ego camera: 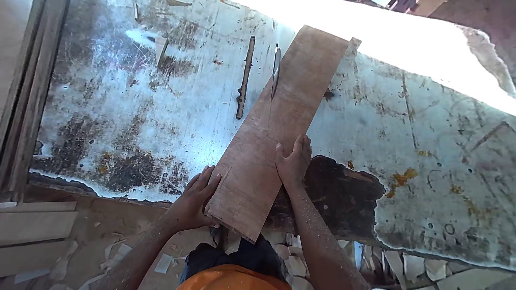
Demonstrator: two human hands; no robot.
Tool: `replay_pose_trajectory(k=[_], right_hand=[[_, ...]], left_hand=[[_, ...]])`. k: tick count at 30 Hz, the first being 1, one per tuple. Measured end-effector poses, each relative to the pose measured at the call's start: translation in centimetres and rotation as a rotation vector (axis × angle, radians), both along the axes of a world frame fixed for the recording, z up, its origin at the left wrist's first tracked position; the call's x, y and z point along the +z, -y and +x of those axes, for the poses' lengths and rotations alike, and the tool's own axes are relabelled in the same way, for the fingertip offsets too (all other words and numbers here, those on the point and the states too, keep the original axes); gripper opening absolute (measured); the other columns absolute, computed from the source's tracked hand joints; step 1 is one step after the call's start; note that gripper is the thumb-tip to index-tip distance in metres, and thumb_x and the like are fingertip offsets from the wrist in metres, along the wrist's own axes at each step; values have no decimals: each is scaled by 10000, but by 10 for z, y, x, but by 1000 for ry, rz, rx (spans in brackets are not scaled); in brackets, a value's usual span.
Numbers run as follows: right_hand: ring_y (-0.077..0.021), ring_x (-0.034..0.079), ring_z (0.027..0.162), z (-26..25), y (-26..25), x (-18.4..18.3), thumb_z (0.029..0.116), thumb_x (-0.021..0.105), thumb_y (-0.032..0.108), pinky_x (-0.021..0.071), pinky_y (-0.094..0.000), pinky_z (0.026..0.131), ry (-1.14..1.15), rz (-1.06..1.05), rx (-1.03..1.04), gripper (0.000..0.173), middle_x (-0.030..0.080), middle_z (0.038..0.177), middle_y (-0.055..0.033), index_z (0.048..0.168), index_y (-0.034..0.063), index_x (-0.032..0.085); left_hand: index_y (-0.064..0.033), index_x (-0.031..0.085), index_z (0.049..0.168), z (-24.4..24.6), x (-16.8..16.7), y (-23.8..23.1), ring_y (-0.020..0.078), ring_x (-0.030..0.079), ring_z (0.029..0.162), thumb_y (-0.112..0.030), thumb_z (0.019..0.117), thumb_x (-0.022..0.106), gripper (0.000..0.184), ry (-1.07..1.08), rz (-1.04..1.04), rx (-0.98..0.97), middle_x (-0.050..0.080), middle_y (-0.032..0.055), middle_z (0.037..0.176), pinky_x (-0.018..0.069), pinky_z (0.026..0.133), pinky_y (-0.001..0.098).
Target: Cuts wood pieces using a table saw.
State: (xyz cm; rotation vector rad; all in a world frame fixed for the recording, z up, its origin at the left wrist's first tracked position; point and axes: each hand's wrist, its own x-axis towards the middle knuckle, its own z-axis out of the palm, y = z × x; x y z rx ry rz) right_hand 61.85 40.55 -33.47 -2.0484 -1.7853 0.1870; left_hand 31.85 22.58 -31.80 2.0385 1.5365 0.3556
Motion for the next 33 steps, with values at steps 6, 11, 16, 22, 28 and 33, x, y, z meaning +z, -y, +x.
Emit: replay_pose_trajectory(k=[6,11,16,22,28,33], right_hand=[[-313,264,1556,-2,-16,-1,982,519,566,184,-479,1276,-11,2,1,875,310,1653,-206,1617,25,255],[-330,246,1560,-2,-27,3,1024,482,500,185,-496,1277,-15,-4,33,800,291,1654,-227,1609,3,258],[-335,238,1562,-3,-38,5,1039,463,468,189,-495,1275,-16,-14,34,759,286,1657,-226,1611,14,258],[-312,233,1566,-4,-54,7,1032,479,474,186,-480,1278,-35,-13,31,770,284,1664,-207,1617,27,254],[-335,216,1566,-3,-67,7,1046,445,487,185,-528,1268,-68,-40,51,761,247,1679,-195,1624,40,233],[-321,224,1566,-3,-84,5,1037,452,493,181,-508,1273,-36,-39,26,749,266,1673,-190,1601,28,293]], left_hand=[[-247,260,1647,0,3,-14,196,36,1604,-704,568,882,1327,-9,11,-2,62,37,1742,164,1299,473],[-256,259,1649,-1,5,-26,179,38,1602,-699,563,882,1328,13,-1,9,65,20,1743,150,1298,487],[-245,272,1644,-1,3,-38,189,44,1603,-733,569,860,1318,-5,18,-1,70,34,1742,159,1298,477],[-247,269,1645,-2,3,-54,184,20,1604,-746,571,852,1320,-13,25,-1,65,36,1742,129,1302,465],[-251,274,1644,-1,7,-70,178,22,1603,-738,569,864,1319,-5,14,2,82,25,1741,118,1302,454],[-262,253,1649,-3,8,-83,167,5,1602,-707,579,881,1318,-6,-1,-3,43,17,1744,109,1301,445]])
